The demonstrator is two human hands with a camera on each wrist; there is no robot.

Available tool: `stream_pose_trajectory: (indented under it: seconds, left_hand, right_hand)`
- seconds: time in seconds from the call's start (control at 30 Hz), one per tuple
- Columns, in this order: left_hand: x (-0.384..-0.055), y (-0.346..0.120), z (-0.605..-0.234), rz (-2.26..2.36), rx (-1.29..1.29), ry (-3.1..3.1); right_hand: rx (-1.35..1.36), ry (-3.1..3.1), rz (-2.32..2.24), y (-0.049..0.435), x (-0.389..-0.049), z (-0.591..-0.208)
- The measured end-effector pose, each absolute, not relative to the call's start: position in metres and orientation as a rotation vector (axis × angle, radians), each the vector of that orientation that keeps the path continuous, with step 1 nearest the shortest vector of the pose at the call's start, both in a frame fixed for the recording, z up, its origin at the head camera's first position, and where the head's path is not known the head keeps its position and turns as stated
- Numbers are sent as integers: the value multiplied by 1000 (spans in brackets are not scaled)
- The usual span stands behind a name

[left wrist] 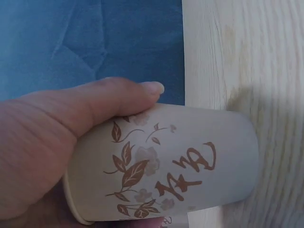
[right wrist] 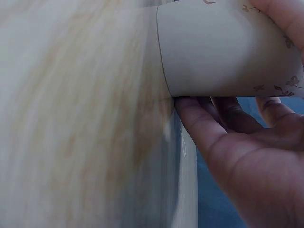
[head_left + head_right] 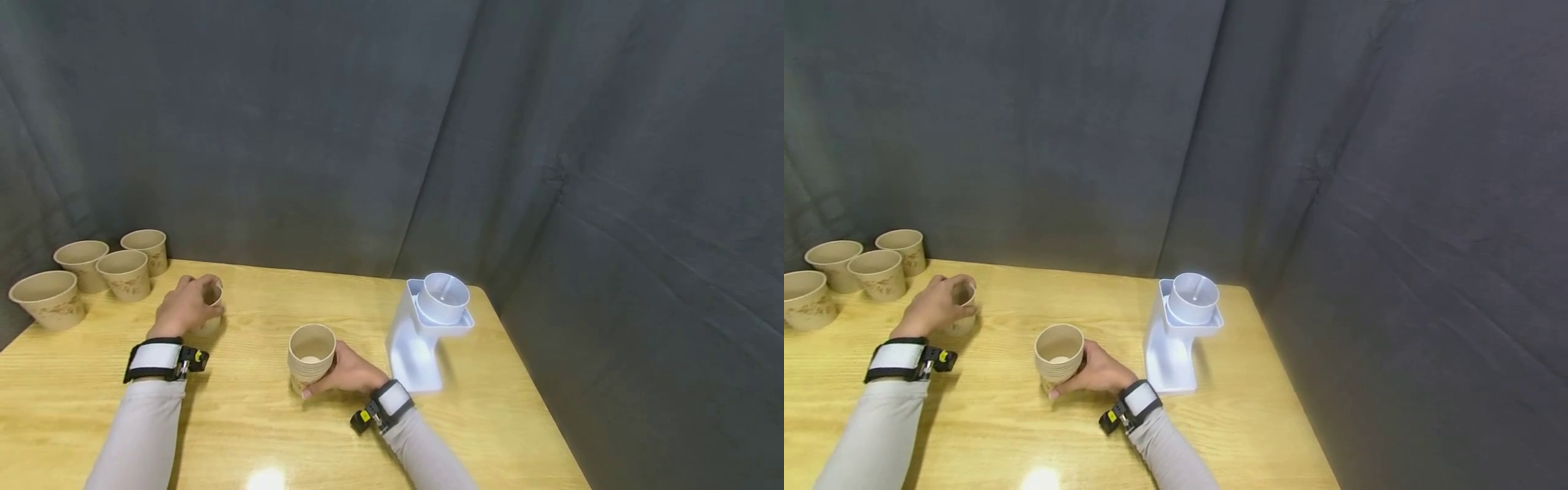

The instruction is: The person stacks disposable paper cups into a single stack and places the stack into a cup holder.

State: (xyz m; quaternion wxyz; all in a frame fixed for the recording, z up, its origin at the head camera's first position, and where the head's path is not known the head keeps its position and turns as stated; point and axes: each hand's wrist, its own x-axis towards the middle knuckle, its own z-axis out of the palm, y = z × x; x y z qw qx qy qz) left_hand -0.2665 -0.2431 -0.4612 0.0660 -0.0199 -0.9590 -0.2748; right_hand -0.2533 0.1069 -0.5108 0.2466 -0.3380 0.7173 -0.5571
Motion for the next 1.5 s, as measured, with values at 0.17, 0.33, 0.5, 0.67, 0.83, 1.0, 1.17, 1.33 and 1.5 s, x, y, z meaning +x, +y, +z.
stream_pose_trajectory:
  seconds: [0.17,0.33,0.5,0.67,0.83,1.0,1.17,1.33,1.5]
  left_hand:
    - [-268,-240,-456,-821,-179,-2901]
    - [-269,-237,-452,-851,-402,-2923]
    - [-270,-225,-446,-963,-552,-2923]
    - [-267,-216,-445,-1021,-659,-2894]
    - [-266,-210,-445,-1008,-663,-2892]
    - [-267,-204,-443,-991,-725,-2812]
    - [-266,-195,-434,-1041,-767,-2746]
    - [-263,-184,-423,-1066,-766,-2709]
    - [-255,-175,-410,-1044,-711,-2652]
  right_hand:
    - [-906,1974,-1521,107,-253,-508]
    - [-900,1972,-1525,108,-252,-508]
    - [-906,1984,-1518,108,-252,-508]
    - [-910,1982,-1516,107,-252,-509]
    - [-900,1985,-1511,107,-252,-510]
    - [-890,1981,-1511,107,-251,-509]
    - [-907,1985,-1517,106,-251,-509]
    - [-907,1982,-1526,106,-252,-508]
    - [-895,1975,-1529,106,-251,-509]
